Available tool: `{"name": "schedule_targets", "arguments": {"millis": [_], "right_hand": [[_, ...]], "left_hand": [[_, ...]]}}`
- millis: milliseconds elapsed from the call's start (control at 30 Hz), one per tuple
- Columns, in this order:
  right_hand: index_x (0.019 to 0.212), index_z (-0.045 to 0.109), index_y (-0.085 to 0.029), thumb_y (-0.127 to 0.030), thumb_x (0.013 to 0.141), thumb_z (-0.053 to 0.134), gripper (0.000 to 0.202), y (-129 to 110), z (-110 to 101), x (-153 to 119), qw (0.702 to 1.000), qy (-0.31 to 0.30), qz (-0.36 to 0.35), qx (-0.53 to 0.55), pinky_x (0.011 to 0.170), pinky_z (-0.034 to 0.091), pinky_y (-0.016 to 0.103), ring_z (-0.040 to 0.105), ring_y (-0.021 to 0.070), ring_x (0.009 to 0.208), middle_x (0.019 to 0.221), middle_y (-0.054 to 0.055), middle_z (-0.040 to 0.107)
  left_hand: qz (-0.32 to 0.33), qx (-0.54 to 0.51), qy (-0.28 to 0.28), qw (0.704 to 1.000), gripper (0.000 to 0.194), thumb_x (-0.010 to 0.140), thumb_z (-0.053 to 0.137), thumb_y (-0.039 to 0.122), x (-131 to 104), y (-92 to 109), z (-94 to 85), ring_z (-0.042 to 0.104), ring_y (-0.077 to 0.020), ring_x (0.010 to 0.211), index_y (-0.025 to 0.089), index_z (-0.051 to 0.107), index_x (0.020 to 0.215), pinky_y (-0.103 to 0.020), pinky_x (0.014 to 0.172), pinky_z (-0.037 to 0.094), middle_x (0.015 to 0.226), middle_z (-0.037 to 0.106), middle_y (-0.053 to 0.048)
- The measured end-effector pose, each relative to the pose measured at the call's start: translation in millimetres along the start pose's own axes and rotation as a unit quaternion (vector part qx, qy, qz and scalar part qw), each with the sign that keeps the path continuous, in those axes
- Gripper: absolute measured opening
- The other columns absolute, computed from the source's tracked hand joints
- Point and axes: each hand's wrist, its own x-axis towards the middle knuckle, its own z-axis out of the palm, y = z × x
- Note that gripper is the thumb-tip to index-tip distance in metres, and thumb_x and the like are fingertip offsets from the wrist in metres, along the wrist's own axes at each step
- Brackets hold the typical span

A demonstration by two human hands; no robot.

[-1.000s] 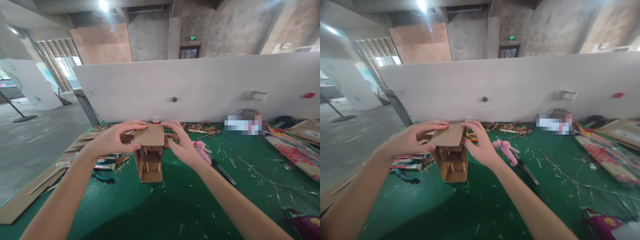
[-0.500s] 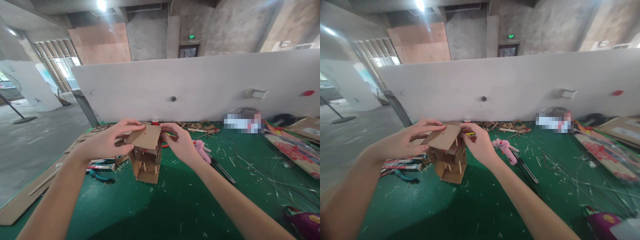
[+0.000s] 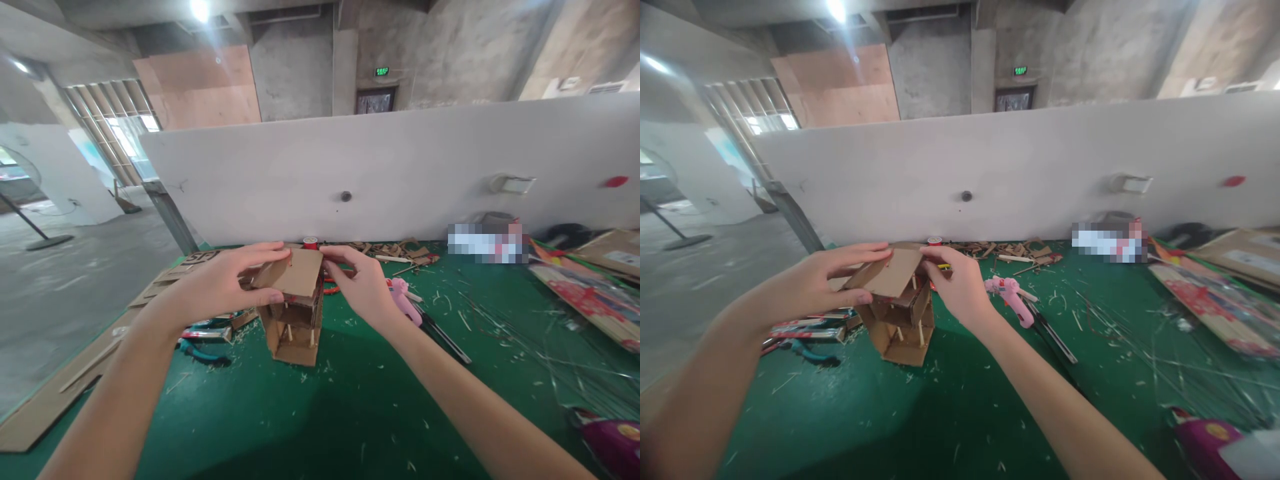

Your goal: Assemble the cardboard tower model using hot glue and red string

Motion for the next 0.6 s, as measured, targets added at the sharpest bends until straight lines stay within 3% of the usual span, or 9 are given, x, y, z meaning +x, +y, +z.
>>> {"name": "schedule_targets", "arguments": {"millis": [167, 333, 467, 600], "right_hand": [[0.106, 0.07, -0.025, -0.026, 0.088, 0.058, 0.022, -2.1, 0.5, -0.6, 1.0, -0.002, 0.001, -0.008, 0.079, 0.061, 0.039, 0.07, 0.02, 0.091, 0.107, 0.005, 0.072], [0.105, 0.07, -0.024, -0.027, 0.088, 0.058, 0.021, -3.0, -0.3, -0.9, 1.0, 0.002, 0.001, -0.008, 0.079, 0.06, 0.039, 0.07, 0.0202, 0.091, 0.107, 0.005, 0.072], [0.101, 0.071, -0.023, -0.027, 0.087, 0.058, 0.019, -4.3, -2.4, -1.5, 0.999, 0.023, 0.011, -0.019, 0.07, 0.061, 0.037, 0.07, 0.019, 0.081, 0.1, 0.005, 0.073], [0.098, 0.071, -0.022, -0.026, 0.086, 0.059, 0.017, -6.9, -3.8, -2.8, 0.999, 0.039, 0.002, -0.036, 0.066, 0.061, 0.035, 0.07, 0.0179, 0.076, 0.097, 0.005, 0.074]], "left_hand": [[0.01, -0.012, -0.01, 1.0, 0.069, 0.08, 0.062, 0.059, -2.5, -4.6, 0.4, 0.04, -0.0333, 0.137, 0.04, 0.041, 0.143, -0.042, 0.099, 0.052, 0.157, 0.032, 0.0], [-0.018, 0.009, 0.016, 1.0, 0.072, 0.078, 0.062, 0.063, -5.3, 12.5, 6.3, 0.05, -0.0353, 0.128, 0.033, 0.045, 0.141, -0.042, 0.093, 0.055, 0.156, 0.031, -0.002], [-0.024, 0.018, 0.02, 0.999, 0.069, 0.08, 0.06, 0.063, -4.0, 24.7, 9.6, 0.057, -0.0328, 0.119, 0.031, 0.046, 0.14, -0.039, 0.09, 0.056, 0.151, 0.038, -0.004], [0.003, 0.005, 0.018, 1.0, 0.066, 0.082, 0.058, 0.063, -1.1, 21.5, 9.6, 0.055, -0.0316, 0.121, 0.031, 0.047, 0.138, -0.039, 0.092, 0.054, 0.149, 0.042, -0.005]]}}
